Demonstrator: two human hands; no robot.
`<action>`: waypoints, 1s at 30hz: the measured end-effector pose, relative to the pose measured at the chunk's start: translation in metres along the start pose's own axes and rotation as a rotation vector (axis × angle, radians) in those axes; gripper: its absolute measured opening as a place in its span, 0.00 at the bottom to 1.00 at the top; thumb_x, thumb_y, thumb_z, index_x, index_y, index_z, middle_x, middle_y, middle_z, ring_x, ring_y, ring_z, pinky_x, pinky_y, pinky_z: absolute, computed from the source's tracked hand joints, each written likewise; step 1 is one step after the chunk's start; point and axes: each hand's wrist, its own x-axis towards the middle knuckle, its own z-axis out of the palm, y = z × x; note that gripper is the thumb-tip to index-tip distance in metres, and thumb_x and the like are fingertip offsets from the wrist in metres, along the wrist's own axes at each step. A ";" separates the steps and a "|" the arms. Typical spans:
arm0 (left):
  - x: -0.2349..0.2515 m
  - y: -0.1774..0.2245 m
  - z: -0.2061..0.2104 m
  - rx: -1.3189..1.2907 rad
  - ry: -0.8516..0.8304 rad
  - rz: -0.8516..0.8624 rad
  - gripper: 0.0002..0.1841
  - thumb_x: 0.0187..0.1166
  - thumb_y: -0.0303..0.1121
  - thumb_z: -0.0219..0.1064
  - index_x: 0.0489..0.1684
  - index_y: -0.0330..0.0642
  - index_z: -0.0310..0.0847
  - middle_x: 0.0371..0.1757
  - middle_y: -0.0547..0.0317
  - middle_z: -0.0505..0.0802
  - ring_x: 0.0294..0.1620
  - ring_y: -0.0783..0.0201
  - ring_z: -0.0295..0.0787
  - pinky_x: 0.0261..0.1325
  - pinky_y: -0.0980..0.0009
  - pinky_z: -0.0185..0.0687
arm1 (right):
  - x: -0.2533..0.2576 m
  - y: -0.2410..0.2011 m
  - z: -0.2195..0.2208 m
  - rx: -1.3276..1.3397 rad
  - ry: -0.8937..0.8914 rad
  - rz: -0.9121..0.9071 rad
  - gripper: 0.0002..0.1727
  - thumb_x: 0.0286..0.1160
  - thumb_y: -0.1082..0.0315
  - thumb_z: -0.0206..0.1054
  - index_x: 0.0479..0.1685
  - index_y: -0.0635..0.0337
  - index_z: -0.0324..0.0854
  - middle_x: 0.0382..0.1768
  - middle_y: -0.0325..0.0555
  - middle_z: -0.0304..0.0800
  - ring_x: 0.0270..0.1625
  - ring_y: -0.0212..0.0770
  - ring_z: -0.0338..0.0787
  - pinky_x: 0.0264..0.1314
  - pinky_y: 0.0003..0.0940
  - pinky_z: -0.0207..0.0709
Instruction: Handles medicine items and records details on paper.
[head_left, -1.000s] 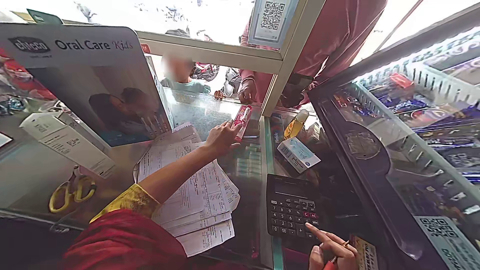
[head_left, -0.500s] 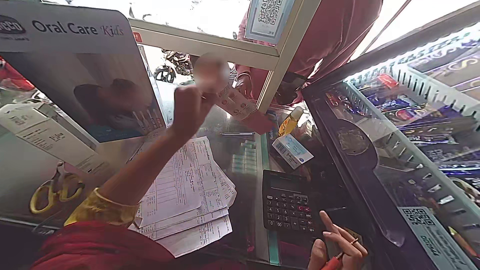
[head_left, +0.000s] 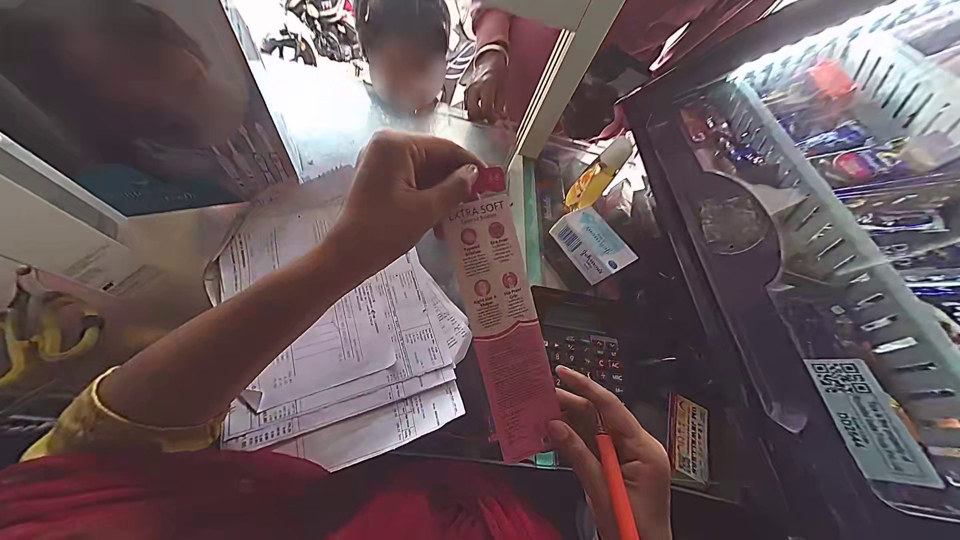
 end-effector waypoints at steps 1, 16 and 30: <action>0.000 -0.004 0.002 0.002 -0.002 -0.010 0.07 0.84 0.25 0.62 0.44 0.37 0.88 0.32 0.71 0.94 0.29 0.85 0.89 0.34 0.86 0.86 | -0.002 0.000 0.001 0.013 -0.010 0.009 0.24 0.80 0.67 0.68 0.73 0.64 0.76 0.59 0.34 0.95 0.56 0.27 0.95 0.57 0.21 0.89; 0.000 -0.017 0.016 -0.097 0.010 -0.062 0.07 0.87 0.26 0.60 0.45 0.39 0.86 0.35 0.73 0.93 0.36 0.84 0.91 0.42 0.85 0.88 | -0.012 0.004 0.010 0.035 0.004 0.010 0.24 0.81 0.67 0.68 0.75 0.61 0.76 0.67 0.35 0.91 0.62 0.30 0.93 0.63 0.23 0.88; -0.010 -0.018 0.029 -0.165 -0.008 -0.177 0.29 0.79 0.24 0.67 0.76 0.46 0.57 0.51 0.69 0.92 0.39 0.74 0.96 0.43 0.78 0.95 | -0.024 0.035 -0.032 -0.891 0.437 -0.261 0.12 0.91 0.57 0.49 0.44 0.51 0.74 0.48 0.33 0.94 0.61 0.27 0.87 0.68 0.23 0.74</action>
